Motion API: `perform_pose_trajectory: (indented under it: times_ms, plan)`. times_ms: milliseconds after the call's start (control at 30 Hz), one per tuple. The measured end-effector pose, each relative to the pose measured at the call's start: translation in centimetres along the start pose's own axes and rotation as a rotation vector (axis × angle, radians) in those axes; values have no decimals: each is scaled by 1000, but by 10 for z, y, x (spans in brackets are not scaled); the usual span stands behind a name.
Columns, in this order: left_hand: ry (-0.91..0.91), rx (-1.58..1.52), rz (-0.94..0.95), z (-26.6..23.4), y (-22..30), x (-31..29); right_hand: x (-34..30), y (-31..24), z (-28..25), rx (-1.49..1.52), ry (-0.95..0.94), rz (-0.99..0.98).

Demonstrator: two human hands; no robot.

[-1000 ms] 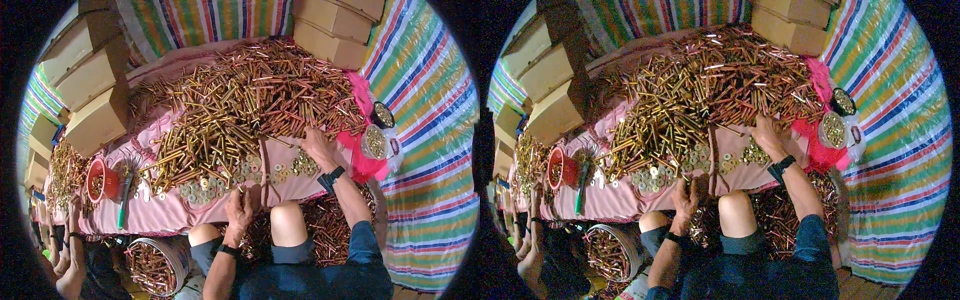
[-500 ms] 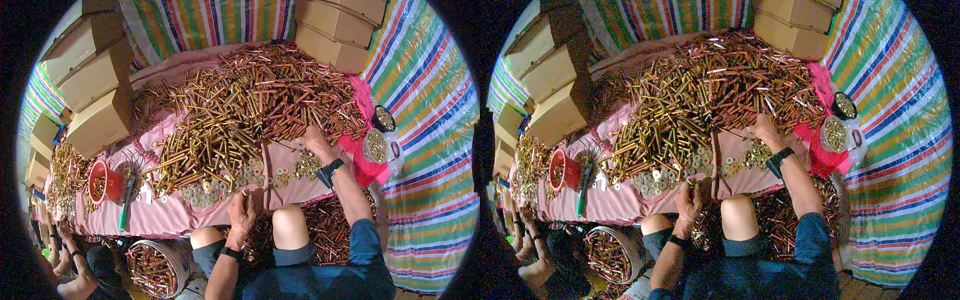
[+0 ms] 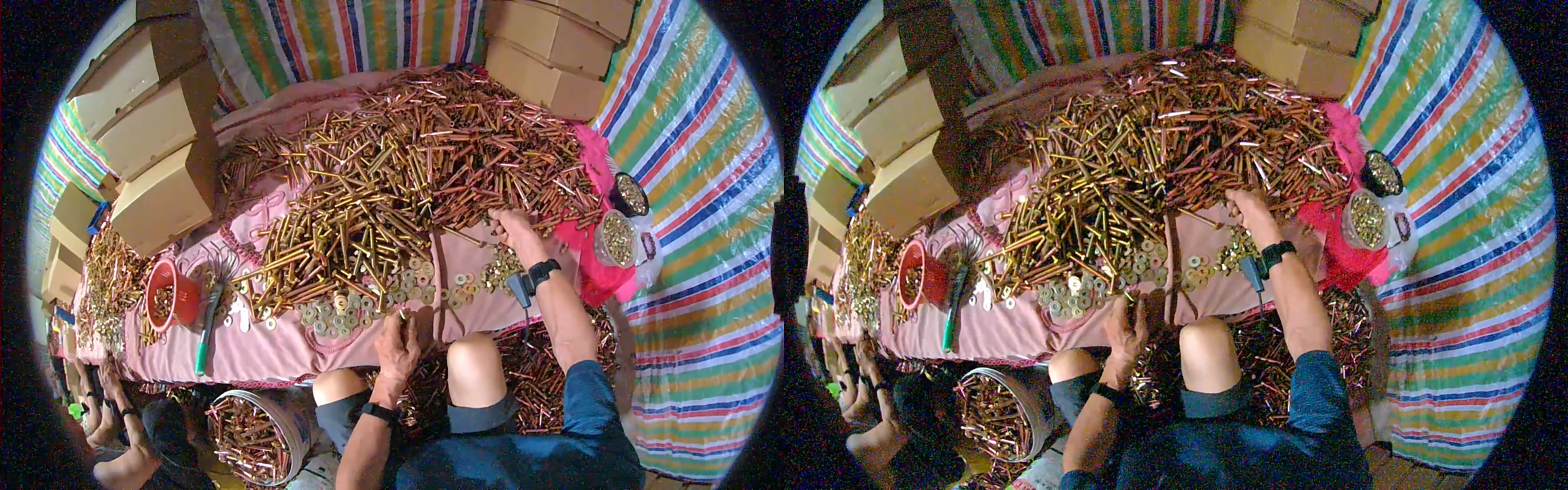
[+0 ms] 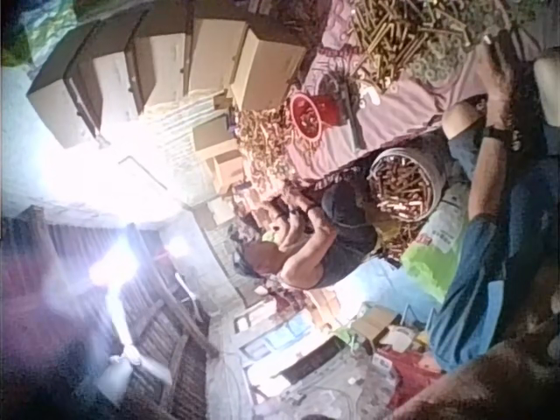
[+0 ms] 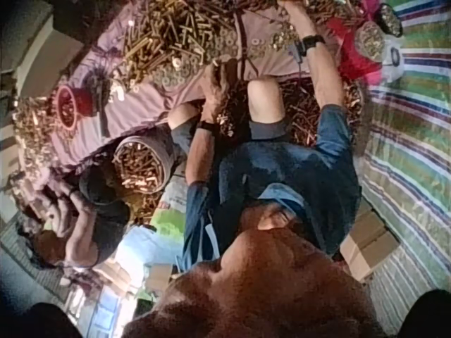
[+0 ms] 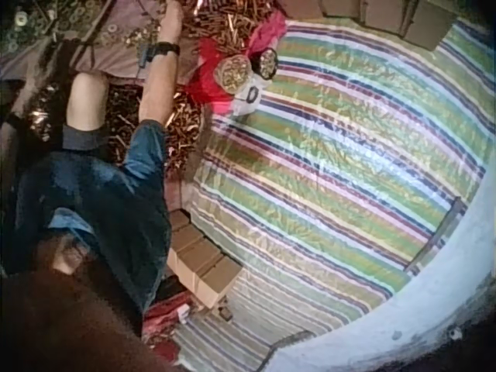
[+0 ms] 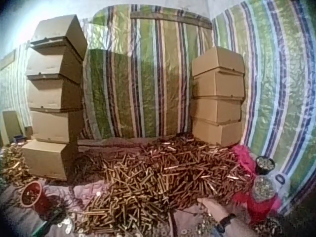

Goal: Sorting and inspecting metal casings and washers on a work table in an assembly environment.

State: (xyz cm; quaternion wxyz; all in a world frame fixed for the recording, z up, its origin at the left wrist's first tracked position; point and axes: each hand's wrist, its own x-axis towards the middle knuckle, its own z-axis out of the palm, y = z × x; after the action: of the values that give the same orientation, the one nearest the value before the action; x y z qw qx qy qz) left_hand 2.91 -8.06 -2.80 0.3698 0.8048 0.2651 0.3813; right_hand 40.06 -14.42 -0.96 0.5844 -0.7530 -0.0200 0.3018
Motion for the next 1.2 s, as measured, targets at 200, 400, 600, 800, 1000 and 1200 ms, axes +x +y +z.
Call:
perform_pose_trajectory:
  times_ms: [200, 400, 600, 800, 1000, 1200]
  plan:
    - [38, -67, 8, -2, -12, -5, -47, 2, 29, 114, -199, 73]
    - [52, -83, 40, 0, 1, 3, -156, -2, 71, -23, -540, -279]
    - [10, -75, 13, -2, -7, -2, -202, 17, 107, -110, -593, -564]
    - [-10, -77, 50, -4, -17, -6, -232, 10, 111, -235, -501, -805]
    - [-7, -106, 85, -4, -11, -2, -231, 14, 107, -295, -459, -924]
    - [-1, -100, 62, -6, -9, -2, -236, 4, 106, -479, -393, -1273]
